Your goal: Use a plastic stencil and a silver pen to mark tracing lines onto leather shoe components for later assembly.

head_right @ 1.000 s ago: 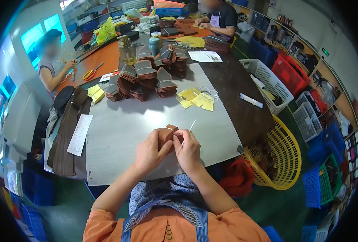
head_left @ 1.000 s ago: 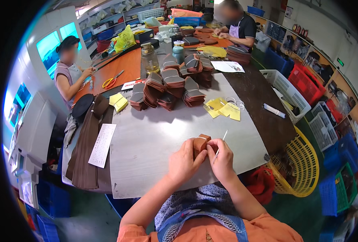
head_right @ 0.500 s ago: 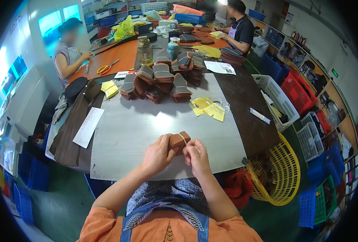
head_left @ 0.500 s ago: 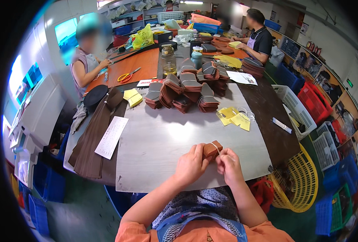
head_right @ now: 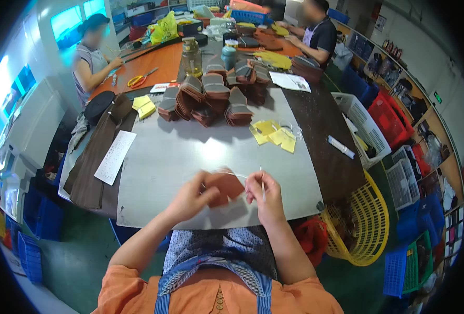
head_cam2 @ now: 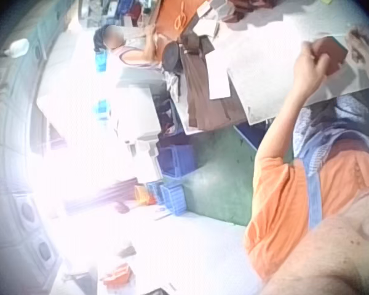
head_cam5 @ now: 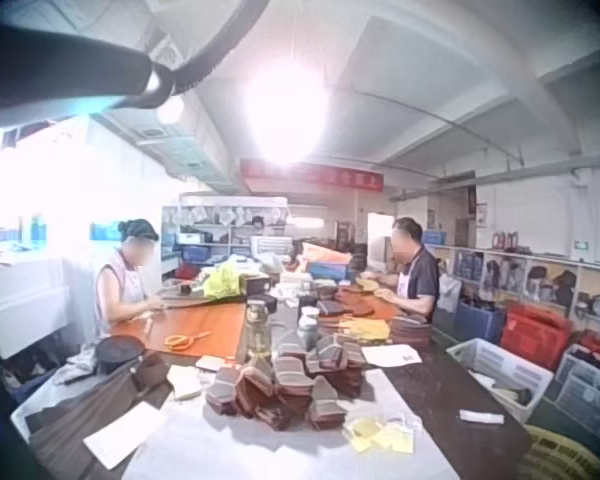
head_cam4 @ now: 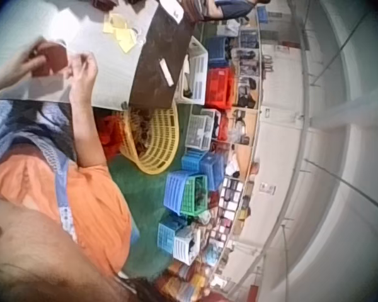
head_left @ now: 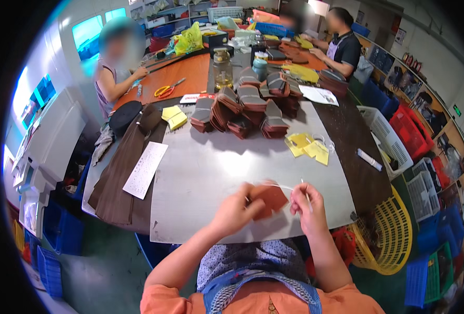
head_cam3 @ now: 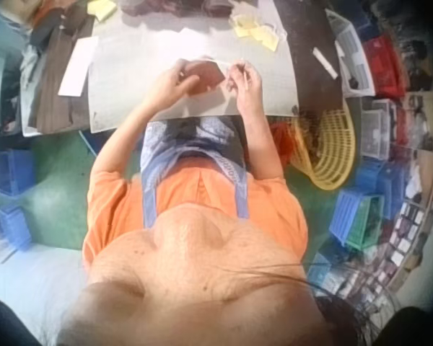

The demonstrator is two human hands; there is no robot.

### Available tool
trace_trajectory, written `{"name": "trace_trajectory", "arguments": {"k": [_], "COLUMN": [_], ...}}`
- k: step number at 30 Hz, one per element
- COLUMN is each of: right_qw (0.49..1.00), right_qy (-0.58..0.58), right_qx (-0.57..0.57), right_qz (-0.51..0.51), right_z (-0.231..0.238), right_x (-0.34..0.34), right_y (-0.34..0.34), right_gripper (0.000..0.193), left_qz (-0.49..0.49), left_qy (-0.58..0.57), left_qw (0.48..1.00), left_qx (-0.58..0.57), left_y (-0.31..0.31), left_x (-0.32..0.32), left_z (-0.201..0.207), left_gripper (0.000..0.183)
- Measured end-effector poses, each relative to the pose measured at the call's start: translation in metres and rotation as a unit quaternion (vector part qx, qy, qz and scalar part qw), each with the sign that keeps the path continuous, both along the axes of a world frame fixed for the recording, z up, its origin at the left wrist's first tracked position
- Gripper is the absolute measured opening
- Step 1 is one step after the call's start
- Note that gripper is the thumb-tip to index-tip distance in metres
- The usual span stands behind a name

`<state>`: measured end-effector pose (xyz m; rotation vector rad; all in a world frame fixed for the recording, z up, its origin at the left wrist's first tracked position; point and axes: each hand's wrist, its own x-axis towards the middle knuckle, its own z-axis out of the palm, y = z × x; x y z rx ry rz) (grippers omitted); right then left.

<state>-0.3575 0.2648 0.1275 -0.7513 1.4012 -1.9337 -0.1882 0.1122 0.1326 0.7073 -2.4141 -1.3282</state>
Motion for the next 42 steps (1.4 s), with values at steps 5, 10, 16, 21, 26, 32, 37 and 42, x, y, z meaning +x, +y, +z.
{"name": "trace_trajectory", "arguments": {"k": [5,10,16,21,26,32,37,42], "right_qw": [0.994,0.935,0.703,0.833,0.908,0.919,0.935,0.923], "right_qy": [-0.083,0.227,0.549,0.425,0.346,0.361,0.336,0.378], "right_qx": [0.068,0.189,0.329,0.250,0.181,0.133,0.104,0.052], "right_qz": [-0.021,-0.197,-0.311,-0.252,-0.153,-0.080,-0.041,-0.048], "right_z": [-0.023,-0.032,-0.034,-0.033,-0.028,-0.031,-0.015,0.002], "right_x": [-0.022,-0.097,-0.161,-0.107,-0.065,-0.020,0.009,0.030], "right_y": [-0.002,0.009,0.037,0.028,0.013,-0.012,-0.016,-0.024], "right_gripper": [0.015,0.017,0.047,0.036,0.023,0.019,0.015,0.013], "left_qz": [-0.009,0.038,0.092,0.134,0.142,0.188,0.148,0.121], "left_qy": [0.225,0.156,-0.074,0.023,0.119,0.050,0.103,0.058], "left_qw": [0.959,0.985,0.968,0.925,0.898,0.954,0.850,0.939], "left_qx": [0.173,0.064,-0.221,-0.356,-0.398,-0.228,-0.495,-0.318], "left_y": [-0.019,-0.058,-0.073,-0.077,-0.088,-0.118,-0.106,-0.089], "left_x": [0.024,0.022,0.012,0.009,0.004,-0.003,-0.005,0.007], "left_z": [-0.009,0.007,0.001,-0.012,-0.018,-0.008,0.003,-0.023], "left_gripper": [0.038,0.064,0.088,0.087,0.052,0.041,0.038,0.040]}}
